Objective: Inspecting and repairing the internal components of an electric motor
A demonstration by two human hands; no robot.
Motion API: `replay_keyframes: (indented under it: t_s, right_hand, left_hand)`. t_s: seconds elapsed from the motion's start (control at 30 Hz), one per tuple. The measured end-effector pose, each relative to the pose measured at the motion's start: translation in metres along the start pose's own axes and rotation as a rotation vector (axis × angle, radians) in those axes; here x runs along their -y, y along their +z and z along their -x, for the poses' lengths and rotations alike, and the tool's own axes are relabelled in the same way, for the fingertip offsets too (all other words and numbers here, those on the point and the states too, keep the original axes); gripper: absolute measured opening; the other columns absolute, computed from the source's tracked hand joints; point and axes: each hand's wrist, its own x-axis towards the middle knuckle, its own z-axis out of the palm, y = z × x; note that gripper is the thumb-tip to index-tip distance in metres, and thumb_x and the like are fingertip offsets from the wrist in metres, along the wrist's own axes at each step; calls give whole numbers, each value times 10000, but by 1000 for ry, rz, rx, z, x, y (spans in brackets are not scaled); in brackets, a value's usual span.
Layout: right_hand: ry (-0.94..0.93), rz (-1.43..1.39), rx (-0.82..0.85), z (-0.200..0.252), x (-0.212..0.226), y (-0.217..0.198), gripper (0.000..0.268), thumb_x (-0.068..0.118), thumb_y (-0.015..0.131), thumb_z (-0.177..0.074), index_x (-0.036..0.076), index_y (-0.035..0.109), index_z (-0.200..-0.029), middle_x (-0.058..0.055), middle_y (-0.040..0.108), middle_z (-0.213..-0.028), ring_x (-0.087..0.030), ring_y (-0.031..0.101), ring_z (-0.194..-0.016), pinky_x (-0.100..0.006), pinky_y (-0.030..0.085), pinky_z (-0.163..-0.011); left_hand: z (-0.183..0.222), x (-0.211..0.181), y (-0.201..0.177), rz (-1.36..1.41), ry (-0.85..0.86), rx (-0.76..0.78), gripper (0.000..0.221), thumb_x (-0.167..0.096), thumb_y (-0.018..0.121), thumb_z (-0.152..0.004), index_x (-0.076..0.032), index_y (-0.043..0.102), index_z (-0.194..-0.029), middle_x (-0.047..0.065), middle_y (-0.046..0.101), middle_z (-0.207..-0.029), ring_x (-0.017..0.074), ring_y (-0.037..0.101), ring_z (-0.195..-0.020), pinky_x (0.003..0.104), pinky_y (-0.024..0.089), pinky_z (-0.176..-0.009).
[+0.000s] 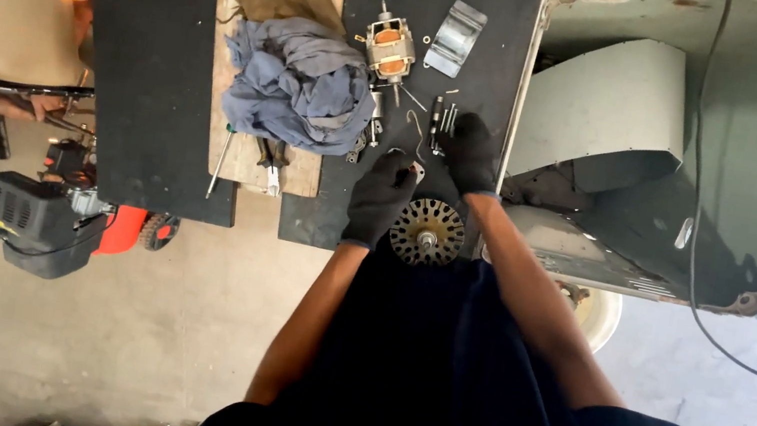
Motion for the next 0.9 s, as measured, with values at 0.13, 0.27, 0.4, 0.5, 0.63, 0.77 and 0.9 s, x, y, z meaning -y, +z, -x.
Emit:
replay_keyframes:
  t_s: [0.13, 0.27, 0.4, 0.5, 0.63, 0.77, 0.9]
  right_hand:
    - [189, -97, 135, -1, -26, -8, 441, 400, 840, -817, 192, 682, -1172, -92, 730, -1066, -296, 700, -1041, -423, 567, -907]
    - [182, -142, 195, 1, -29, -18, 358, 382, 790, -883, 271, 709, -1214, -69, 740, -1118, -268, 698, -1083, -406, 574, -909]
    - [141, -73, 247, 39, 21, -48, 391, 344, 710, -910, 260, 674, -1289, -100, 707, -1230, -335, 638, -1186, -468, 534, -994]
    - [249, -63, 213, 74, 53, -65, 471, 388, 698, -883, 238, 649, -1327, -138, 700, -1250, -375, 606, -1225, -501, 487, -1062]
    - [275, -8, 195, 92, 38, -65, 420, 499, 657, -919, 302, 662, -1290, -82, 733, -1178, -343, 641, -1172, -487, 514, -1019]
    - [331, -63, 167, 102, 28, -56, 348, 509, 702, -907, 330, 715, -1205, -55, 741, -1166, -314, 633, -1194, -442, 524, -1027]
    - [263, -76, 84, 88, 15, -61, 345, 379, 733, -897, 206, 725, -1195, -123, 748, -1104, -356, 657, -1142, -506, 539, -956]
  left_hand:
    - [3, 24, 27, 110, 29, -182, 106, -321, 699, -959, -289, 678, -1058, -16, 751, -993, 239, 744, -987, 397, 638, -771]
    - [6, 43, 49, 130, -18, -201, 144, -393, 690, -963, -348, 674, -1098, -61, 746, -1074, 185, 725, -1057, 382, 622, -910]
    - [-2, 35, 34, 565, -120, -53, 138, -259, 728, -925, -204, 731, -1051, -42, 672, -863, 105, 714, -900, 332, 607, -825]
    - [6, 25, 27, 1036, -210, -124, 214, -33, 794, -867, -66, 718, -1064, -11, 588, -844, 39, 602, -836, 257, 559, -758]
    - [27, -7, -11, 1024, -190, -55, 363, 40, 645, -913, -103, 725, -1237, -47, 597, -947, -8, 574, -987, 232, 481, -812]
    - [34, -28, -34, 1091, -222, -346, 342, 46, 784, -840, -29, 744, -1171, 239, 761, -1059, 234, 742, -1049, 346, 579, -943]
    - [0, 104, 16, 722, -149, -411, 209, -105, 758, -932, -169, 732, -1129, 65, 772, -1109, 160, 713, -1103, 348, 585, -971]
